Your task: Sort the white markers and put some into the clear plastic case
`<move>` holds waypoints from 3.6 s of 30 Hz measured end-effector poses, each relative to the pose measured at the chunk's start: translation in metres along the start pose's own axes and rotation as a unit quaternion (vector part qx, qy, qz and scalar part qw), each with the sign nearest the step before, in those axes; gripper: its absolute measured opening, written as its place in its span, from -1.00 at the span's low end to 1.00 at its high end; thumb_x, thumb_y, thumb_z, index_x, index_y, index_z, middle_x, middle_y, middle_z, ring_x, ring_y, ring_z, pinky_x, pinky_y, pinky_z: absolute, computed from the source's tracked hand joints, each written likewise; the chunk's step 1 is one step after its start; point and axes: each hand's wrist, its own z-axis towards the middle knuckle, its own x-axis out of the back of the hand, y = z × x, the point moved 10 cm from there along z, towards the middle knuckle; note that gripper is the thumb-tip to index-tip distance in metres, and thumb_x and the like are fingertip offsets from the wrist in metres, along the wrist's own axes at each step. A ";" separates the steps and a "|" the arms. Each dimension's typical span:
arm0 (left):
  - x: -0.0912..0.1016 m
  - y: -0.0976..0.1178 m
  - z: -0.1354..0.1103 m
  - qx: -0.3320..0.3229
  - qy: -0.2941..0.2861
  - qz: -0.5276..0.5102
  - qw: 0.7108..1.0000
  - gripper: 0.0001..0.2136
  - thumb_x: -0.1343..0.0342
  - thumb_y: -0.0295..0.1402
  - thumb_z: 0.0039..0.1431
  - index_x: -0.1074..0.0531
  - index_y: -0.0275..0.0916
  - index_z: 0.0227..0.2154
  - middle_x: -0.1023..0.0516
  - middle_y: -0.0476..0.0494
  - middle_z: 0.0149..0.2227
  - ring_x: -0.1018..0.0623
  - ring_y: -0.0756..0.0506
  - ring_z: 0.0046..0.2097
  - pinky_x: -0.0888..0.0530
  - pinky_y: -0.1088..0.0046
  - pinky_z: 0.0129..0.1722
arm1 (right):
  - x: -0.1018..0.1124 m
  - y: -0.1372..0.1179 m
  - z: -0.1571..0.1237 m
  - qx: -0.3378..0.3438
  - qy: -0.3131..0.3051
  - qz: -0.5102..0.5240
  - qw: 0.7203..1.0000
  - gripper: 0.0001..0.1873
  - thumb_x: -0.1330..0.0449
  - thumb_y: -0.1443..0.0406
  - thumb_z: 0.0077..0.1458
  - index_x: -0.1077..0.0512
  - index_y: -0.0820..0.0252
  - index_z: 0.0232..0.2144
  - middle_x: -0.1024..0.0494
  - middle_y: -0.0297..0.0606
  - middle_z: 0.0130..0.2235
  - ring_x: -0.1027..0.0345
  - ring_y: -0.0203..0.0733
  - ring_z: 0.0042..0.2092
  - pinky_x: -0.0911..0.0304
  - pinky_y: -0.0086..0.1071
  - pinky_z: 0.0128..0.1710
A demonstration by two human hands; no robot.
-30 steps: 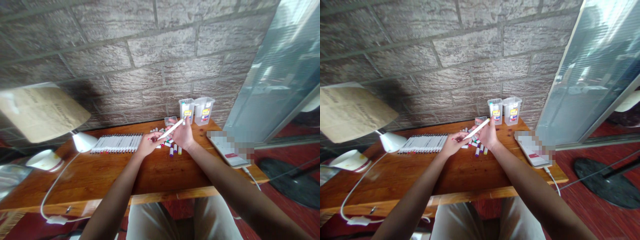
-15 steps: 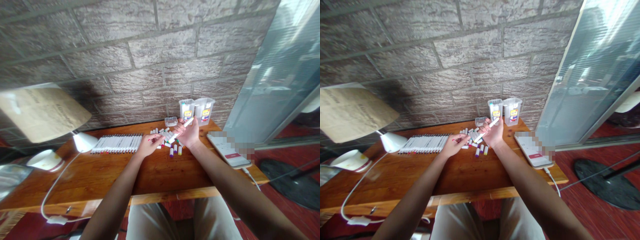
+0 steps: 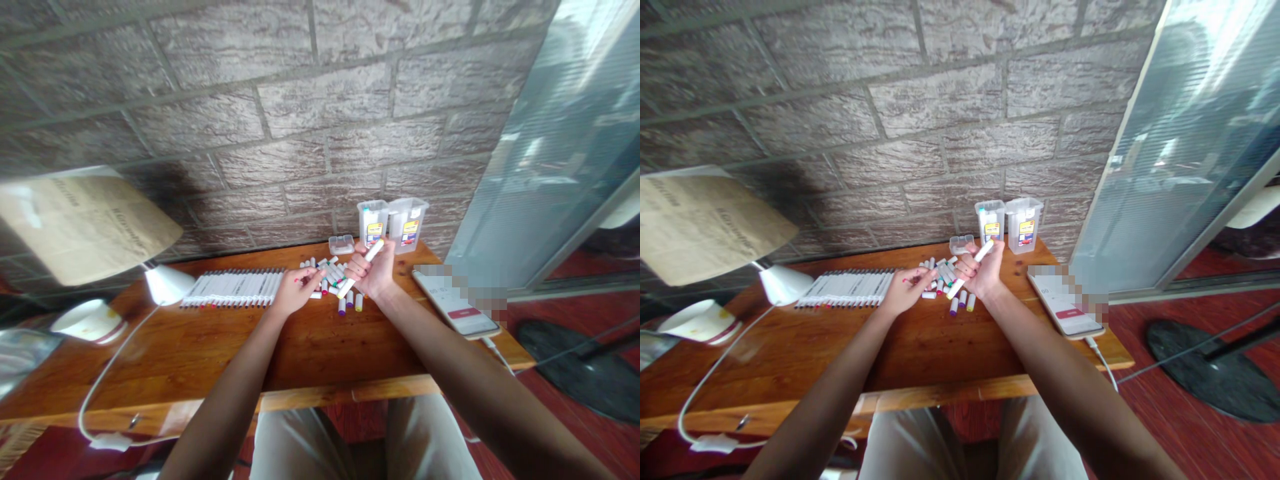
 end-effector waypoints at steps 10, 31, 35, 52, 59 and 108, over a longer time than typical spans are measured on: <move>0.004 0.006 0.000 -0.019 0.017 0.022 0.999 -0.61 -0.12 -0.10 0.30 -0.50 -0.26 -0.53 -0.50 -0.01 -0.57 -0.44 0.01 -0.50 -0.34 0.51 -0.46 | -0.003 0.016 -0.002 -0.039 -0.026 -0.007 0.999 -0.34 0.14 -0.29 0.17 -0.16 0.09 -0.60 0.11 -0.57 -0.74 0.36 -0.37 -0.67 0.11 -0.48 -0.73; -0.005 0.013 0.000 -0.023 -0.024 -0.035 0.999 -0.68 -0.15 -0.11 0.28 -0.60 -0.28 -0.38 -0.65 -0.12 -0.43 -0.56 -0.05 -0.43 -0.46 0.47 -0.39 | -0.021 0.023 -0.006 -0.050 -0.058 -0.026 0.997 -0.37 0.16 -0.22 0.23 -0.26 0.11 -0.54 -0.06 -0.44 -0.64 0.06 -0.27 -0.56 -0.16 -0.37 -0.50; -0.009 0.024 -0.001 -0.045 -0.042 -0.025 0.998 -0.73 -0.21 -0.14 0.23 -0.62 -0.27 -0.35 -0.68 -0.13 -0.38 -0.56 -0.04 -0.42 -0.44 0.48 -0.41 | -0.024 0.019 -0.007 -0.030 -0.059 -0.024 0.998 -0.40 0.12 -0.22 0.21 -0.21 0.10 -0.56 -0.06 -0.44 -0.64 0.03 -0.27 -0.55 -0.18 -0.35 -0.47; -0.011 0.022 -0.001 -0.049 -0.031 -0.009 0.998 -0.75 -0.26 -0.16 0.18 -0.58 -0.27 -0.40 -0.63 -0.07 -0.46 -0.50 0.01 -0.47 -0.41 0.50 -0.43 | -0.024 0.019 -0.007 -0.030 -0.056 -0.039 0.997 -0.37 0.01 -0.30 0.14 -0.26 0.09 -0.52 -0.24 -0.38 -0.56 -0.18 -0.20 -0.47 -0.35 -0.20 -0.28; -0.011 0.017 -0.002 -0.056 -0.027 -0.002 0.998 -0.75 -0.30 -0.15 0.14 -0.58 -0.26 -0.40 -0.67 -0.12 -0.37 -0.57 -0.05 -0.37 -0.45 0.47 -0.34 | -0.021 0.023 -0.007 -0.043 -0.062 -0.046 0.996 -0.34 0.02 -0.35 0.11 -0.22 0.08 -0.54 -0.18 -0.42 -0.60 -0.14 -0.21 -0.50 -0.32 -0.21 -0.34; 0.018 0.007 0.000 -0.045 0.076 0.143 0.986 -0.73 -0.18 -0.12 0.26 -0.62 -0.16 -0.15 -0.72 -0.10 -0.19 -0.68 -0.13 -0.23 -0.52 0.45 -0.16 | 0.004 -0.016 0.000 0.172 0.084 -0.498 0.846 -0.44 -0.35 -0.21 -0.13 -0.43 0.16 -0.53 -0.26 -0.47 -0.64 0.00 -0.39 -0.58 0.08 -0.41 -0.58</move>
